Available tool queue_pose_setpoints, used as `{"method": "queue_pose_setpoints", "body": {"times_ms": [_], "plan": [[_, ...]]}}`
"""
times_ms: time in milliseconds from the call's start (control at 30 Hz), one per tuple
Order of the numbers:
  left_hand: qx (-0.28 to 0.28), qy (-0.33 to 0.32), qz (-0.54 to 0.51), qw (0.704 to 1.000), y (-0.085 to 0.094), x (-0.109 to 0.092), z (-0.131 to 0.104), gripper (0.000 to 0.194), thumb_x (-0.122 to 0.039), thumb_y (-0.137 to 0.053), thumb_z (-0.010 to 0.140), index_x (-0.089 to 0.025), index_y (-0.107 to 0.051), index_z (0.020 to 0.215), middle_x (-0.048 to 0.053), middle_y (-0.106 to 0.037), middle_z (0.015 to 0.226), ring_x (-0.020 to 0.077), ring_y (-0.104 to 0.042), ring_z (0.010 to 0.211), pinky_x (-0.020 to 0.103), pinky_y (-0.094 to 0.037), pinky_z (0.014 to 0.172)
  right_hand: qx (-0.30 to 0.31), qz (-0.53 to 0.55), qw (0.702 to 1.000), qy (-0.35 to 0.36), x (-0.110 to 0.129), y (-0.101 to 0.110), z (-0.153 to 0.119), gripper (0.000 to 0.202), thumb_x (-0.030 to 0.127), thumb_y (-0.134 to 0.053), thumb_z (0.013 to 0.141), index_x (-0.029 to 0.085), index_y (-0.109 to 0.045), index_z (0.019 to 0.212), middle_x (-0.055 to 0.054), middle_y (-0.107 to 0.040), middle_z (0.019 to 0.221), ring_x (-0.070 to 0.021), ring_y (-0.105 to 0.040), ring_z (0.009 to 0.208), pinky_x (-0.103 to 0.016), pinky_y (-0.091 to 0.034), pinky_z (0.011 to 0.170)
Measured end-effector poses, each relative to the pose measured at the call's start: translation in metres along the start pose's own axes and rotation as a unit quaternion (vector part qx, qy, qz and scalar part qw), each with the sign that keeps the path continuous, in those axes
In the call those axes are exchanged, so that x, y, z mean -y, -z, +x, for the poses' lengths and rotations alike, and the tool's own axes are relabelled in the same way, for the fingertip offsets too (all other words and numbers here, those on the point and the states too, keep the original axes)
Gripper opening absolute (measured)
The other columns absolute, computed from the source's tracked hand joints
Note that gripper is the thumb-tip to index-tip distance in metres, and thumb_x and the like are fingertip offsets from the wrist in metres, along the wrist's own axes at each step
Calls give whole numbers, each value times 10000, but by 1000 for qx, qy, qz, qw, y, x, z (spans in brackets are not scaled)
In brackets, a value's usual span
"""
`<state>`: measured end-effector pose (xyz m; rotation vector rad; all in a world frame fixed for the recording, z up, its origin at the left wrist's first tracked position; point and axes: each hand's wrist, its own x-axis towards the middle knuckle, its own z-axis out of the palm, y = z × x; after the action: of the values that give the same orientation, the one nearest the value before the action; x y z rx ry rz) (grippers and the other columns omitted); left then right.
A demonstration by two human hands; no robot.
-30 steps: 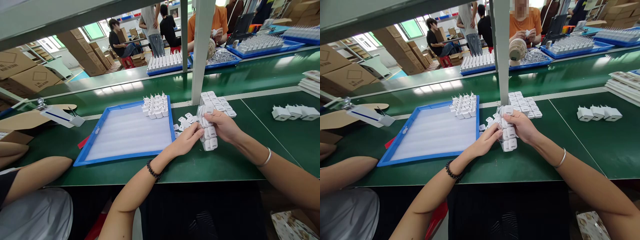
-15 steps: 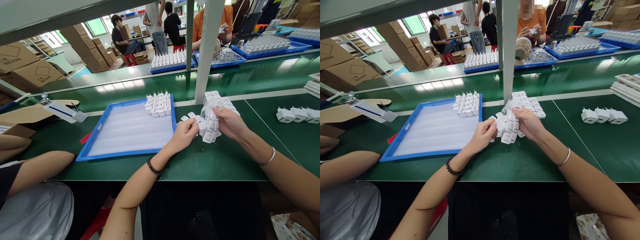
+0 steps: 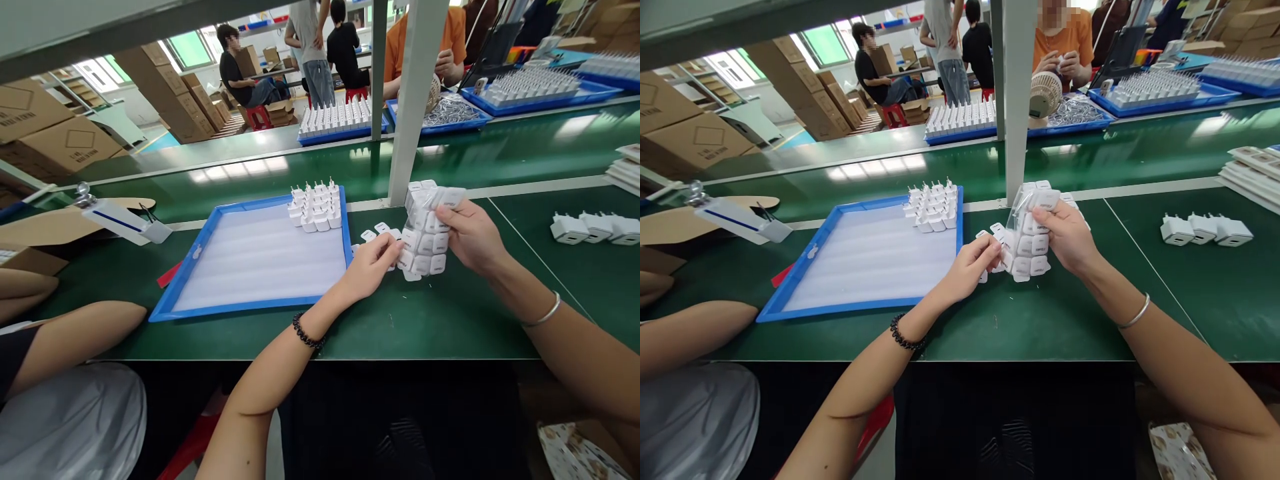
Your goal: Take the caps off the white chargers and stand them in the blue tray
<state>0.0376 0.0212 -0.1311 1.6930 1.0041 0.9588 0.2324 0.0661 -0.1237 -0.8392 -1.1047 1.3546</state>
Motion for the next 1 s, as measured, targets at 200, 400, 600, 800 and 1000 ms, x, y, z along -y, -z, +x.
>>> {"method": "queue_pose_setpoints", "body": {"times_ms": [200,400,600,800,1000], "plan": [[57,47,-14,997,0,1,3,406,-508,-447,991,-183,-461,750,-23,-521,711,105,-478,666,266,-381,666,52,1,998,-48,-5,-6,-7,223,383,-809,747,233,-726,891,-33,-739,839,-254,-709,888,-357,-576,723],[-2,22,-18,1000,-2,0,3,399,-379,-408,1003,-184,-417,655,-29,-473,608,92,-418,594,262,-339,617,24,15,998,-51,-6,-1,2,175,350,-788,753,229,-701,844,-60,-739,848,-294,-710,958,-426,-607,779],[-125,0,-7,992,1,-9,0,437,-410,-439,989,-189,-372,617,-40,-408,560,84,-358,554,253,-303,569,-91,52,993,50,-1,31,31,126,303,-748,767,250,-667,848,-69,-749,1008,-313,-672,1125,-472,-603,905],[-30,84,32,995,0,-1,1,477,-497,-514,949,-180,-415,607,-39,-454,552,87,-394,551,257,-319,580,-17,23,999,14,1,22,22,134,315,-736,808,230,-701,905,-82,-751,1080,-301,-662,1153,-456,-593,936],[-54,51,36,997,-8,0,-1,400,-455,-562,935,-175,-454,671,-44,-462,620,86,-400,598,253,-307,597,21,6,999,-37,-6,1,6,196,355,-776,772,251,-723,930,-44,-757,981,-283,-701,1039,-430,-595,872]]}}
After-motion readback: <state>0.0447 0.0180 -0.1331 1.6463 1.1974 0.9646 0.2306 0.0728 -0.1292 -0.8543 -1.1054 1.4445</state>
